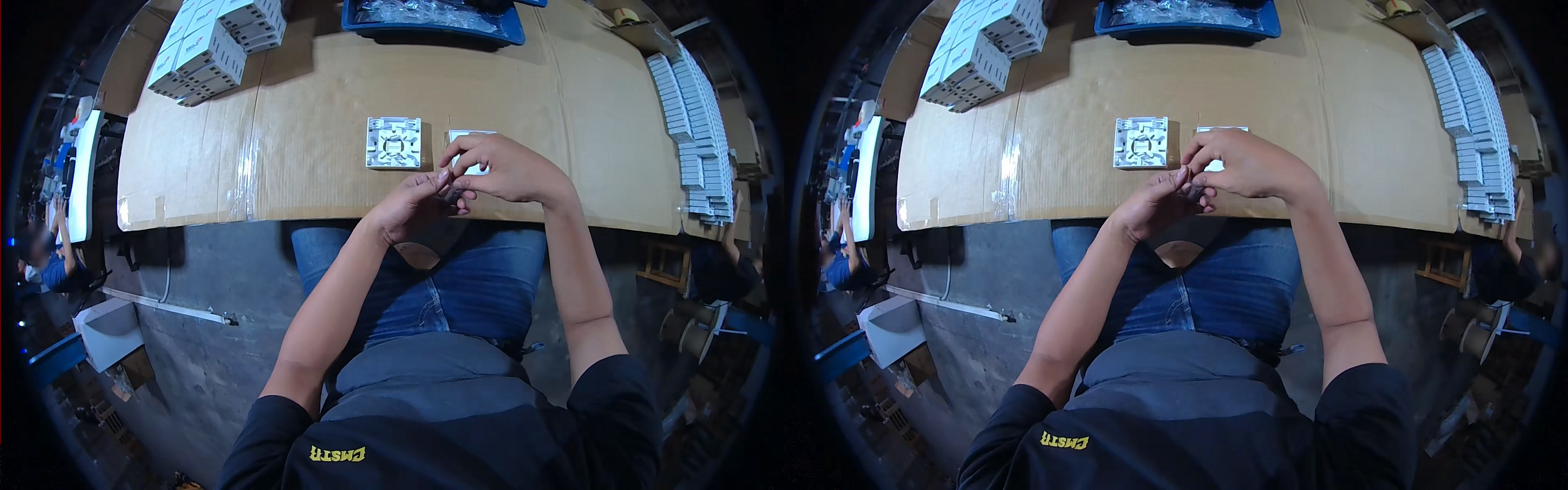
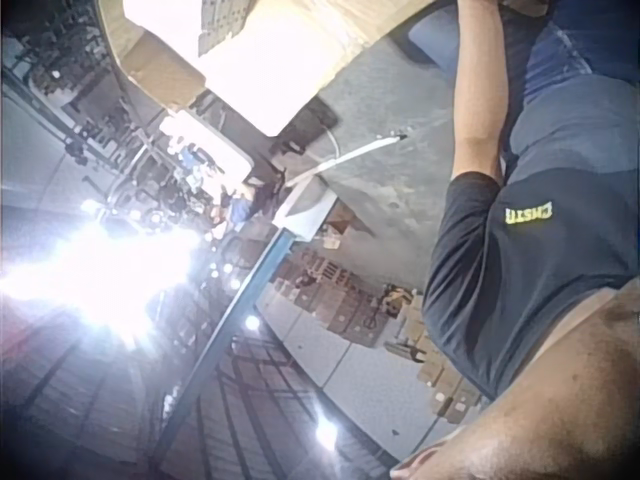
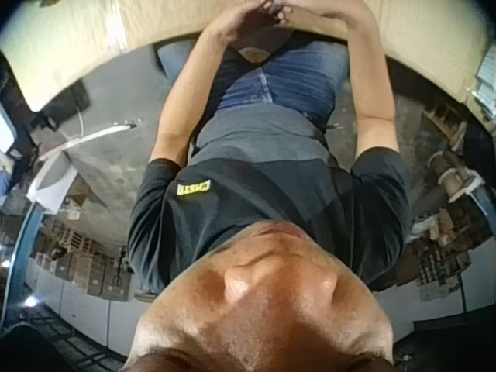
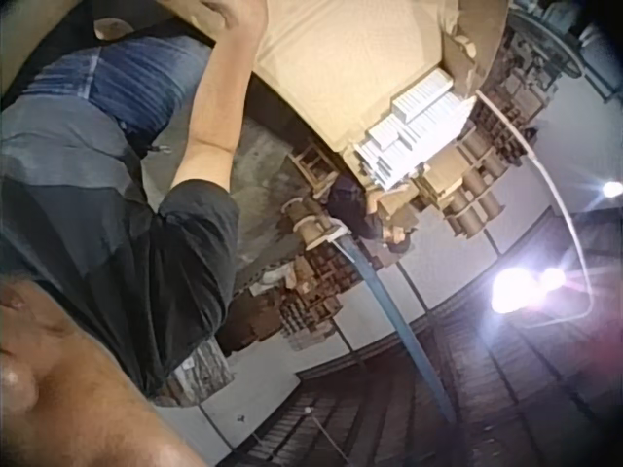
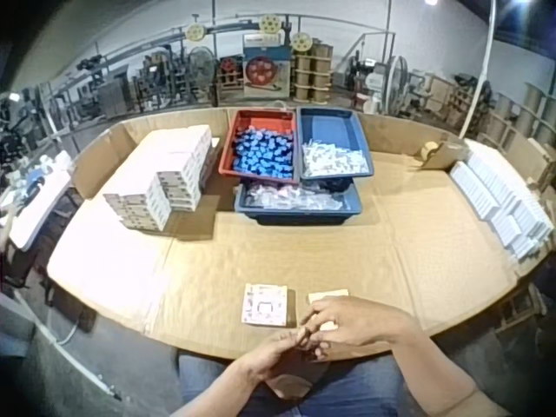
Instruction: Assembling and packaging electronic components into boxes.
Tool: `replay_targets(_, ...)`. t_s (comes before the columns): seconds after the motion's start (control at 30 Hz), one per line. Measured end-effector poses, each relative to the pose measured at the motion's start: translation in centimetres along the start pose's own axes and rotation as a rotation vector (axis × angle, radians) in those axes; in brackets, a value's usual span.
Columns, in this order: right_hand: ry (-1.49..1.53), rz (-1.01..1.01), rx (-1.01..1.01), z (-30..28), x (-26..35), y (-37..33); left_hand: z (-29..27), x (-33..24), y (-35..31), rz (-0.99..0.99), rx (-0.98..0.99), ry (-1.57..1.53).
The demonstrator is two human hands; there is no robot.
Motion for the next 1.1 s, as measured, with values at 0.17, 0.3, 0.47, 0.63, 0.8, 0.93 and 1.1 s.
replay_targets(0.17, 0.241, 0.186, 0.076, 1.2, -1.2, -0.5, 0.1, -0.1, 0.0, 0.009, 0.043, -0.037)
replay_targets(0.3, 0.275, 0.112, -0.039, 0.3, -1.0, -0.7, -0.1, 0.1, 0.0, -0.015, 0.022, -0.046)
replay_targets(0.47, 0.100, 0.073, -0.033, -0.1, -0.2, -0.9, 0.3, -0.3, -0.1, -0.011, 0.031, -0.024)
replay_targets(0.63, 0.301, 0.099, 0.004, 1.5, -1.9, 0.0, -0.2, -0.3, -0.1, -0.007, -0.024, -0.003)
replay_targets(0.8, 0.562, 0.189, 0.147, 4.0, -3.1, 0.3, -0.8, 0.0, -0.2, -0.010, -0.008, -0.009)
replay_targets(0.93, 0.529, 0.154, 0.114, 3.6, -2.9, 0.0, -0.2, -0.1, -0.2, -0.003, -0.013, -0.032)
replay_targets(1.1, 0.453, 0.203, 0.142, 3.8, -2.8, 0.4, -0.8, -0.2, -0.1, 0.014, -0.039, -0.004)
Point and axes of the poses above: each hand's wrist, its own y-axis towards the middle knuckle, its own z-axis out of the palm, x = y × z, the point moved 9 cm from there along y, towards the middle knuckle, and after that the axes turned 1 degree about y, right-handed, at the moved point
